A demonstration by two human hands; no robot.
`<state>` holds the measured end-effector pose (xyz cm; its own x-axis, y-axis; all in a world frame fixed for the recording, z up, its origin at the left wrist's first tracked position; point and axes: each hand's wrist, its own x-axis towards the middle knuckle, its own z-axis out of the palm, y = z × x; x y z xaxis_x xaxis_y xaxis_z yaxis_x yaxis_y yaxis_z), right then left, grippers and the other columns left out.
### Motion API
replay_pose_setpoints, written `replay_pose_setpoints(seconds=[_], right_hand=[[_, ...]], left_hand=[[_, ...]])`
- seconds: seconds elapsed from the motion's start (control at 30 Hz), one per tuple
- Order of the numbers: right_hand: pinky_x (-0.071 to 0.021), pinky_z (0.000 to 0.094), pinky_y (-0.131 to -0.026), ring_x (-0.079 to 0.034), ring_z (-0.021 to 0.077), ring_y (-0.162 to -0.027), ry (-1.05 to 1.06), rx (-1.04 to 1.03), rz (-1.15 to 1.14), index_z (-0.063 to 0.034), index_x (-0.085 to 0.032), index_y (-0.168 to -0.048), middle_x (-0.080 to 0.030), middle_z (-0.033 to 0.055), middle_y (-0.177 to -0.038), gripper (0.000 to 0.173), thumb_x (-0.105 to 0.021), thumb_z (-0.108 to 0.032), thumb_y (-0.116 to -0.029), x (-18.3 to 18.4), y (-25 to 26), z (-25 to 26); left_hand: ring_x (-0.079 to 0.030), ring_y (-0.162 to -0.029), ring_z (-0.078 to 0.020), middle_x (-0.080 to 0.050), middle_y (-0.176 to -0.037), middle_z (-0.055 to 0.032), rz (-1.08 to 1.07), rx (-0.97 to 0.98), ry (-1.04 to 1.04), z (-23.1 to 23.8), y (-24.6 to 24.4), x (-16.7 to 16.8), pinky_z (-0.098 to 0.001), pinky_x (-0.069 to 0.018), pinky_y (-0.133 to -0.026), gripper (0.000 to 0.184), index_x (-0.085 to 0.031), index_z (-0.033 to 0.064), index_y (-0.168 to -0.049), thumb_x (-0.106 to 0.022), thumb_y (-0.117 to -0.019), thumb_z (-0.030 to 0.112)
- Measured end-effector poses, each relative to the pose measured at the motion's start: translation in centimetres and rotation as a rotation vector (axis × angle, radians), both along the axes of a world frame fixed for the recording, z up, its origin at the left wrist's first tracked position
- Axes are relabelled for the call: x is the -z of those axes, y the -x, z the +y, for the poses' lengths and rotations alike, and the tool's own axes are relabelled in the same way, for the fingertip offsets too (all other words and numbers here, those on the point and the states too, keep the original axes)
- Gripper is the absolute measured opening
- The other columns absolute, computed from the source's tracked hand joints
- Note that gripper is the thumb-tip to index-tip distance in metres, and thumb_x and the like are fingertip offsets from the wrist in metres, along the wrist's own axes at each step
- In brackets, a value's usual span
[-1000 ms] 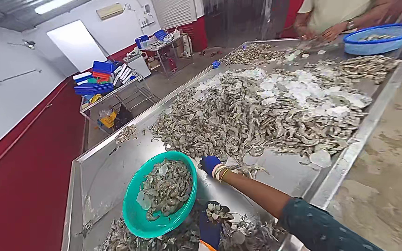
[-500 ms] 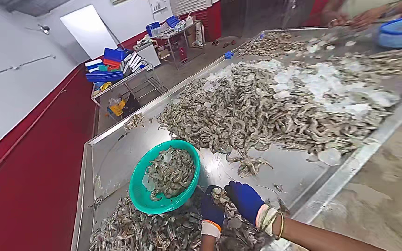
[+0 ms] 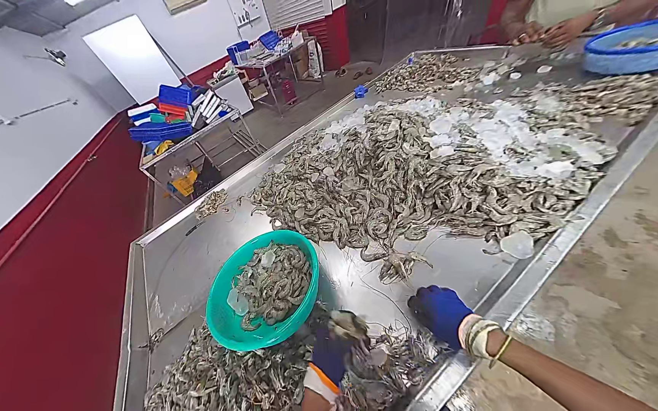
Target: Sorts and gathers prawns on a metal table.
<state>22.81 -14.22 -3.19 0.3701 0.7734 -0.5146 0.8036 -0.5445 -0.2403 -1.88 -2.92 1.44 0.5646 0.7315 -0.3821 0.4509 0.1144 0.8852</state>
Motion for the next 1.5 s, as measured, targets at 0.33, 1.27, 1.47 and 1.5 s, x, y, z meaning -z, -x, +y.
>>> replay_pose_setpoints(seconds=[0.33, 1.27, 1.47, 1.5], right_hand=[[-0.0511, 0.0699, -0.085, -0.068, 0.0444, -0.108, 0.011, -0.323, 0.103, -0.0052, -0.072, -0.109, -0.071, 0.0223, -0.112, 0.025, -0.054, -0.023, -0.1043, -1.5, 4.9, 13.3], [-0.0469, 0.0688, -0.101, -0.063, 0.049, -0.12, -0.248, 0.206, 0.184, -0.0081, -0.061, -0.141, -0.065, 0.0278, -0.132, 0.036, -0.051, -0.013, -0.1069, 0.5, -1.0, 0.5], [-0.0509, 0.0679, -0.092, -0.069, 0.0468, -0.108, -0.298, 0.006, 0.209, -0.0093, -0.066, -0.13, -0.072, 0.0245, -0.114, 0.028, -0.056, -0.02, -0.1059, -0.8, 3.8, 0.9], [-0.0511, 0.0668, -0.093, -0.069, 0.046, -0.109, -0.294, -0.011, 0.203, -0.0088, -0.067, -0.128, -0.072, 0.0242, -0.115, 0.027, -0.056, -0.02, -0.1062, -1.0, 5.0, 1.1]], left_hand=[[-0.063, -0.127, -0.0169, -0.063, -0.139, -0.0113, -1.245, -0.494, 0.972, 5.3, 1.5, -0.1, -0.0286, -0.0549, -0.1, 0.081, -0.049, -0.0016, -0.145, -0.026, -0.1047, 0.065], [-0.069, -0.083, -0.0159, -0.069, -0.101, -0.0184, -0.314, -0.3, -0.043, 3.2, -2.5, 2.2, -0.0302, -0.0596, -0.079, 0.028, -0.06, -0.0136, -0.122, -0.061, -0.0939, -0.008], [-0.062, -0.124, -0.0272, -0.059, -0.14, -0.0262, -0.355, -0.006, -0.013, -0.2, -3.8, 4.8, -0.0377, -0.0502, -0.106, 0.042, -0.048, -0.0115, -0.143, -0.052, -0.1031, 0.002], [-0.06, -0.126, -0.0272, -0.057, -0.141, -0.0264, -0.279, 0.147, -0.088, -1.3, -4.2, 5.2, -0.038, -0.0469, -0.109, 0.045, -0.047, -0.0103, -0.145, -0.054, -0.1031, 0.004]])
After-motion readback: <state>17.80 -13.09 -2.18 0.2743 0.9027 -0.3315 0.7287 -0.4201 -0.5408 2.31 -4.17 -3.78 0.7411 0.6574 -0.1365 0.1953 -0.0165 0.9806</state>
